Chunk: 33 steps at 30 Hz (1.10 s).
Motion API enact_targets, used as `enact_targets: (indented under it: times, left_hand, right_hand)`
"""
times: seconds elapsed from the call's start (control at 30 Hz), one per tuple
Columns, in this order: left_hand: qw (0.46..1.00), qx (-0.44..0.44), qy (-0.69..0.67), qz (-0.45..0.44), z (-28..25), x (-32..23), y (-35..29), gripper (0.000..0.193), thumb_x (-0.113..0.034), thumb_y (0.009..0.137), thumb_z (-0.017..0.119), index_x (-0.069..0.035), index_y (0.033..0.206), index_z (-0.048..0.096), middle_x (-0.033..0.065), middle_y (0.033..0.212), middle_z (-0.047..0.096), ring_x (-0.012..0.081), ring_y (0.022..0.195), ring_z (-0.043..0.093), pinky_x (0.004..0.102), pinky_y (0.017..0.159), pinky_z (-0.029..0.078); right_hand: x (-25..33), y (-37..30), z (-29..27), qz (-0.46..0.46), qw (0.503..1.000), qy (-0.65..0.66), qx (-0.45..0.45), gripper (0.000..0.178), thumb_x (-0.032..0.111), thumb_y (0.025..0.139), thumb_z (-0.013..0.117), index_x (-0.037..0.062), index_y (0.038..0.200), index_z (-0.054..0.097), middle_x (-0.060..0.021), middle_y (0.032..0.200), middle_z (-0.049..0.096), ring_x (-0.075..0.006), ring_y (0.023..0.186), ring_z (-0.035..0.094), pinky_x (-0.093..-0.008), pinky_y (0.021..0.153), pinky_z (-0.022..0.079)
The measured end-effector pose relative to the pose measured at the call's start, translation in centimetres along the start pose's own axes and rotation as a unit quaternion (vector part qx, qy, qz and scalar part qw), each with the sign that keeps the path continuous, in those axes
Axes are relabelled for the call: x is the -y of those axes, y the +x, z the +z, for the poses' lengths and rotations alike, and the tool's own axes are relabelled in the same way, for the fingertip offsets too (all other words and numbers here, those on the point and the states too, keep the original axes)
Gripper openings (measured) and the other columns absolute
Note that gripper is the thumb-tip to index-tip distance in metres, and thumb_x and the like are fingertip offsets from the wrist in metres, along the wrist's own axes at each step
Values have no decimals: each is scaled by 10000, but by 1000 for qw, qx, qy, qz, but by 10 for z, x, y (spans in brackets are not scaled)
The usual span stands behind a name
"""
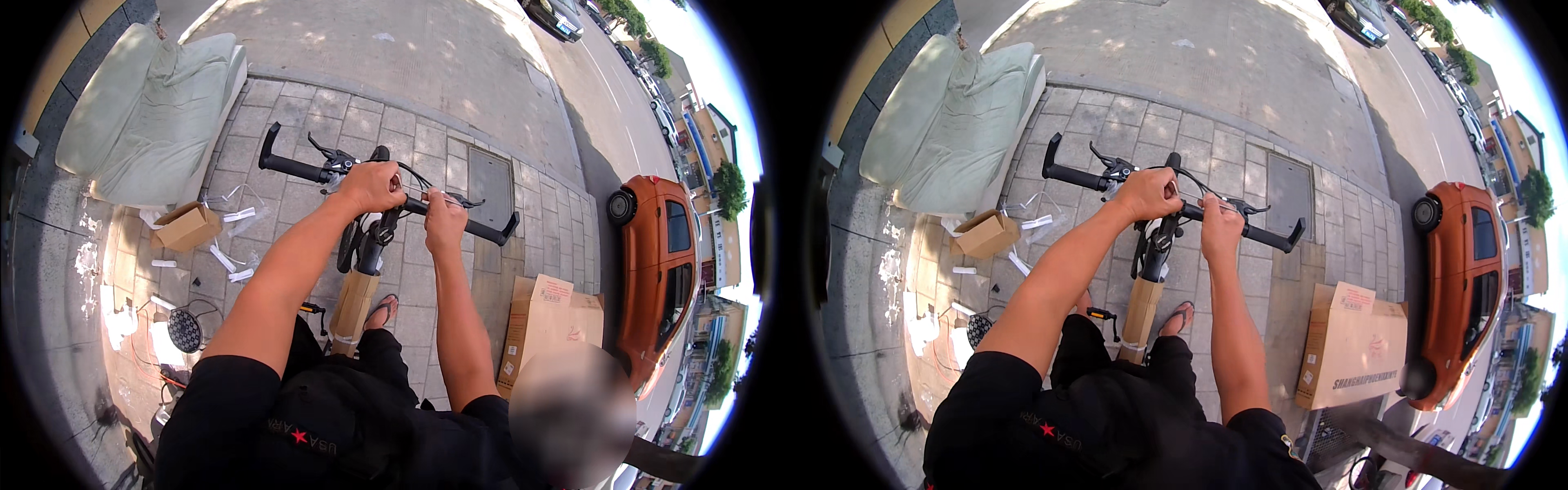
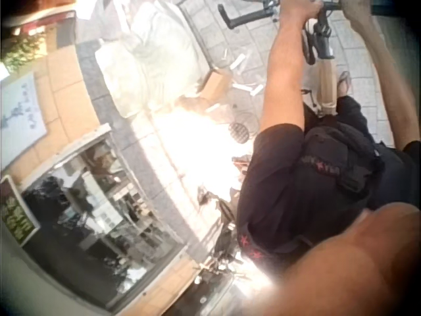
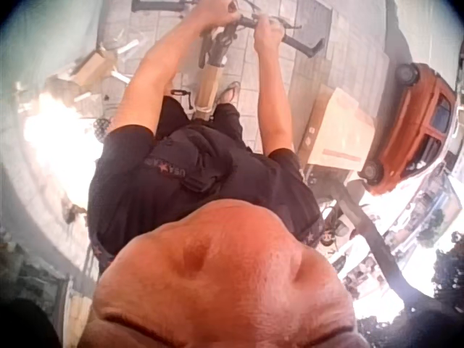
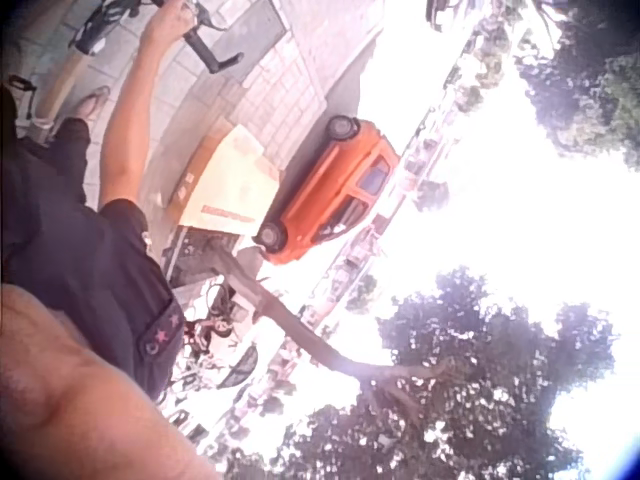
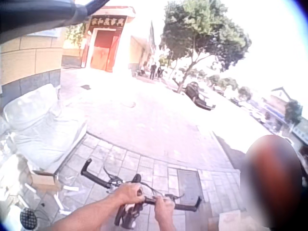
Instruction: The person assembles a bicycle on a sidewalk, starting by adjusting the handlebars and brake cables. They then sit on the ground to work on the rear wheel area, using tools to tighten components and install parts.
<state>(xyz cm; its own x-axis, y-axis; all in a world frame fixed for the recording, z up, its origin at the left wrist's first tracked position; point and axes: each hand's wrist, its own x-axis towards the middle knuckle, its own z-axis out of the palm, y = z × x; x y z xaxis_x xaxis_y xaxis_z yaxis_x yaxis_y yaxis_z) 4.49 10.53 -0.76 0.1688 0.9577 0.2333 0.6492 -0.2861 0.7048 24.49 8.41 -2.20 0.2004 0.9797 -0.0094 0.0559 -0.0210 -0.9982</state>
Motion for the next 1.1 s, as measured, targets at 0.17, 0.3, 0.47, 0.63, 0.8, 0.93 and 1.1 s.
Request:
enact_targets:
  times: [0.17,0.3,0.47,0.63,0.8,0.93,1.1]
  left_hand:
    - [1000,0,18,5,8,0,-5,289,-309,748,743,-68,891,672,100,812,745,304,764,731,398,681,572]
    - [999,48,4,-24,-4,-5,0,288,-301,774,743,-67,934,692,99,826,749,276,777,735,382,715,574]
    - [990,91,-96,-53,-3,8,5,280,-337,897,740,-74,991,741,73,865,749,201,796,704,338,751,550]
    - [982,112,-134,-76,-4,4,8,274,-321,932,747,-76,1052,775,53,880,752,146,808,673,317,757,535]
    - [979,130,-143,-59,-3,7,10,268,-308,938,748,-78,1070,786,53,898,758,136,828,671,310,773,533]
    - [984,128,-119,-38,-1,8,11,275,-310,933,756,-78,1076,789,56,912,765,131,827,670,310,771,534]
    - [979,143,-131,-54,-4,0,12,278,-310,930,757,-81,1083,791,62,906,767,125,825,667,312,761,534]
  right_hand:
    - [11,-12,-2,46,999,-15,-26,350,242,960,683,-99,921,751,-85,874,736,-145,809,640,-290,767,500]
    - [19,-13,3,43,999,11,2,269,209,988,669,-37,896,729,48,611,510,-48,488,415,-249,461,307]
    - [23,-4,-10,130,981,139,45,300,246,1020,655,-28,910,710,37,609,509,-42,460,398,-234,416,278]
    - [21,-2,-15,108,987,113,32,298,241,1015,658,-31,901,702,42,605,498,-45,450,391,-238,412,283]
    - [19,-4,-20,123,984,123,28,303,250,1005,675,-35,906,703,46,614,502,-42,453,394,-225,412,286]
    - [15,-7,-25,133,982,131,21,300,246,1006,675,-36,907,705,45,615,503,-42,454,394,-222,411,285]
    - [17,-8,-26,129,984,126,15,292,237,1007,672,-39,918,706,41,617,504,-42,451,388,-225,406,283]
